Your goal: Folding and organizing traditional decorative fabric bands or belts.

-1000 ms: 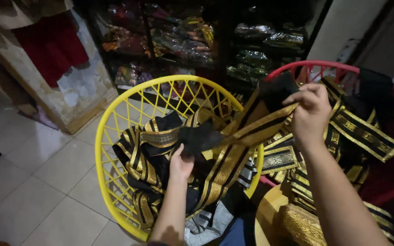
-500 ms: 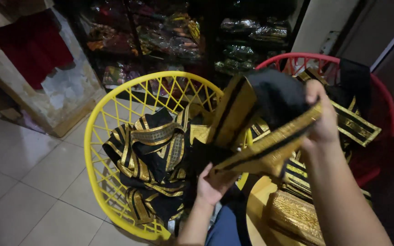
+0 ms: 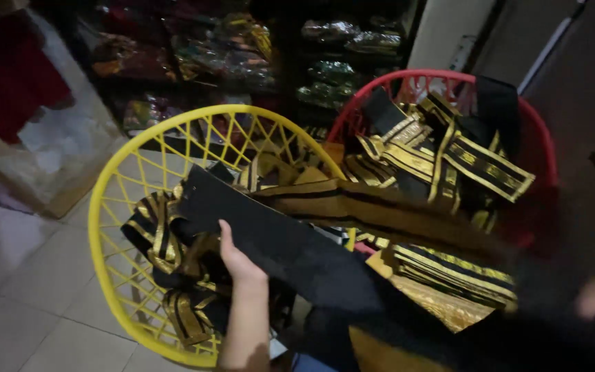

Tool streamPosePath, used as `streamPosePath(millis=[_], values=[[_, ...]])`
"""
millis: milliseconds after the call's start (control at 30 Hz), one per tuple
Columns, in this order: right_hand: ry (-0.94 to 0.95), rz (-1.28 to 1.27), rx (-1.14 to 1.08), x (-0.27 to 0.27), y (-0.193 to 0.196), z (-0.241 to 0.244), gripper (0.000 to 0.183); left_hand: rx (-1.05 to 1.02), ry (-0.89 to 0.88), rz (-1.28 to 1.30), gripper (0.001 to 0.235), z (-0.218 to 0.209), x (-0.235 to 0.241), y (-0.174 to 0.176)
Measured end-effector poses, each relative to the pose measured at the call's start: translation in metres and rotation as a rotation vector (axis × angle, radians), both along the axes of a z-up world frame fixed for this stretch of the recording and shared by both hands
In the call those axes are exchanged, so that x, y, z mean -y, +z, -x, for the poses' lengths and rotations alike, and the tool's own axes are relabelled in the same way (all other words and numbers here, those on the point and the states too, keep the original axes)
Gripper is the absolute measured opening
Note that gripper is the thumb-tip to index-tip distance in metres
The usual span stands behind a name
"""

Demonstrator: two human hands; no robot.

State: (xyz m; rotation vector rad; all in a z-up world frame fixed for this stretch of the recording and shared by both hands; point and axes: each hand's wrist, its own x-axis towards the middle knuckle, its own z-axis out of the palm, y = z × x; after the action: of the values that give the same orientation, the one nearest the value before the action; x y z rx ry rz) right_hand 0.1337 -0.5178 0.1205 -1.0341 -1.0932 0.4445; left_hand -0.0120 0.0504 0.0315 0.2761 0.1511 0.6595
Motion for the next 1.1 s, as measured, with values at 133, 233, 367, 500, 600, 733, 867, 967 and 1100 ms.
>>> streamPosePath(millis=[133, 233, 367, 500, 600, 733, 867, 967, 1100], values=[[-0.084, 0.272, 0.046, 0.032, -0.134, 0.062, 0.012, 0.314, -0.175, -0.263, 0.076, 0.011, 0.035, 0.036], [-0.158, 0.349, 0.04, 0.071, -0.181, 0.106, 0.019, 0.339, -0.317, -0.304, 0.071, 0.005, 0.081, 0.047], [-0.283, 0.369, 0.007, -0.019, -0.097, 0.186, 0.033, 0.184, -0.417, -0.592, 0.059, -0.001, 0.144, 0.034], [-0.267, 0.969, -0.058, -0.015, -0.084, 0.159, 0.036, 0.216, -0.669, -0.652, 0.056, -0.009, 0.18, 0.018], [-0.696, 1.17, 0.091, -0.016, -0.088, 0.15, 0.029, 0.374, -0.856, -0.864, 0.059, -0.011, 0.196, 0.036], [-1.115, 0.722, 0.133, -0.075, -0.054, 0.145, 0.025, 0.419, -0.895, -1.399, 0.055, -0.021, 0.218, 0.043], [-0.874, 0.426, 0.076, -0.118, -0.067, 0.137, 0.04, 0.18, -0.984, -1.656, 0.057, -0.032, 0.229, -0.028], [-0.742, 0.419, -0.17, -0.103, -0.126, 0.123, 0.06, 0.139, -1.127, -1.616, 0.055, -0.036, 0.22, -0.056], [-0.585, 0.402, -0.311, -0.107, -0.112, 0.122, 0.059, -0.053, -1.223, -1.746, 0.041, -0.028, 0.203, -0.063]])
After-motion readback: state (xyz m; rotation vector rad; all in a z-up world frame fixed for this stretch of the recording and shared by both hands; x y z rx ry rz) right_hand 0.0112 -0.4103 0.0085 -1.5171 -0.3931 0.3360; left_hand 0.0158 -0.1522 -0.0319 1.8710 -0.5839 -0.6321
